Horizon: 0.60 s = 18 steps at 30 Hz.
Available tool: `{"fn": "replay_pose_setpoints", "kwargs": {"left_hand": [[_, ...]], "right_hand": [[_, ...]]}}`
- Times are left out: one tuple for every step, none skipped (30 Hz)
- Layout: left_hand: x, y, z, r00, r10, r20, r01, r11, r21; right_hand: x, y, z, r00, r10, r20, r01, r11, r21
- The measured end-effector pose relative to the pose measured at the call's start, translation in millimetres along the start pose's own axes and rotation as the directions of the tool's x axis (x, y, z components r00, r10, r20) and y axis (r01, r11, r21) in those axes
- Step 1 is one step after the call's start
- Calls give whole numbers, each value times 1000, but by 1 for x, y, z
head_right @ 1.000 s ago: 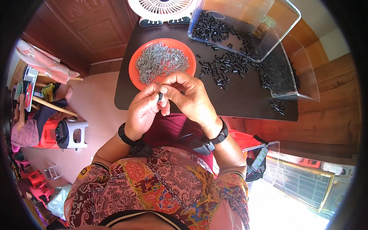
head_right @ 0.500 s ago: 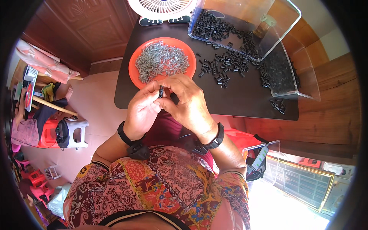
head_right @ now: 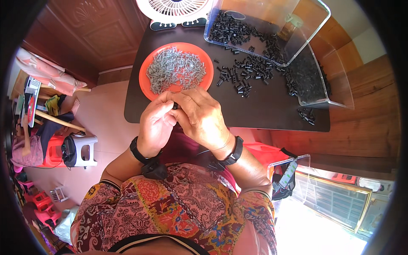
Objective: The person assembles small plastic components by hand, picking up plastic casings and metal pins from a tray and table and inserting the pins into the casings.
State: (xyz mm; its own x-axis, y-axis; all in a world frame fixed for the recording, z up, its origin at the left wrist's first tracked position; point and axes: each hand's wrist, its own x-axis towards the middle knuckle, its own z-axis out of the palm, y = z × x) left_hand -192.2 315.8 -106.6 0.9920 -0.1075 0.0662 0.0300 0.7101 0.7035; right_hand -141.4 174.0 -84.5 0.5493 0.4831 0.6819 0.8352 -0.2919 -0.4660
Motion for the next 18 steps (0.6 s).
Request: {"fn": "replay_pose_setpoints", "kwargs": {"left_hand": [[1,0,-2,999,14,30,-15,1000,13],[0,1,-1,1000,10,11,-10,1000,10],[0,2,2,1000,9,-2,-9,1000,5],[-1,2,3,999,14,-32,-14,1000,21],[-1,1,1,998,22,-63,-18,998,60],[-2,0,-2,995,29,-93,-20,995,100],[-3,3,-4,995,73,-62,-63,986,155],[-3,6,-4,995,88,-49,-79,983,166],[-4,10,-6,993,108,-45,-98,978,183],[-4,13,-9,994,96,-52,-86,982,169],[-4,15,-12,993,108,-54,-97,981,166],[-6,18,-13,991,117,-58,-106,981,165],[-7,20,-11,990,119,-80,-103,979,175],[-8,21,-13,989,122,-83,-106,979,172],[-8,22,-15,989,127,-79,-112,979,171],[-9,22,-15,989,130,-74,-116,978,172],[-3,22,-12,994,106,-40,-99,983,154],[-3,22,-14,994,99,-51,-90,984,156]], "right_hand": [[0,0,0,1000,7,-7,-7,1000,20],[0,-1,0,1000,14,-14,-13,999,37],[1,-2,-2,999,39,-8,-38,998,53],[4,-4,-3,998,56,9,-57,993,103],[8,-4,-7,997,74,28,-77,986,151],[11,-3,-14,992,102,70,-110,984,136],[17,2,-24,998,59,10,-60,996,62],[25,10,-39,999,11,-45,-12,1000,-14],[35,21,-56,996,-11,-86,-1,990,-138],[45,30,-75,981,-1,-192,-39,978,-205],[57,38,-95,954,109,-278,-169,964,-203],[70,51,-116,927,64,-370,-201,917,-345],[78,77,-143,909,-49,-413,-203,816,-542],[88,100,-167,883,-106,-457,-247,723,-645],[95,115,-190,862,-137,-488,-291,655,-698],[95,137,-219,879,-140,-456,-316,545,-777],[87,143,-252,874,-17,-486,-451,342,-824],[85,146,-255,877,-16,-481,-447,344,-826]]}}
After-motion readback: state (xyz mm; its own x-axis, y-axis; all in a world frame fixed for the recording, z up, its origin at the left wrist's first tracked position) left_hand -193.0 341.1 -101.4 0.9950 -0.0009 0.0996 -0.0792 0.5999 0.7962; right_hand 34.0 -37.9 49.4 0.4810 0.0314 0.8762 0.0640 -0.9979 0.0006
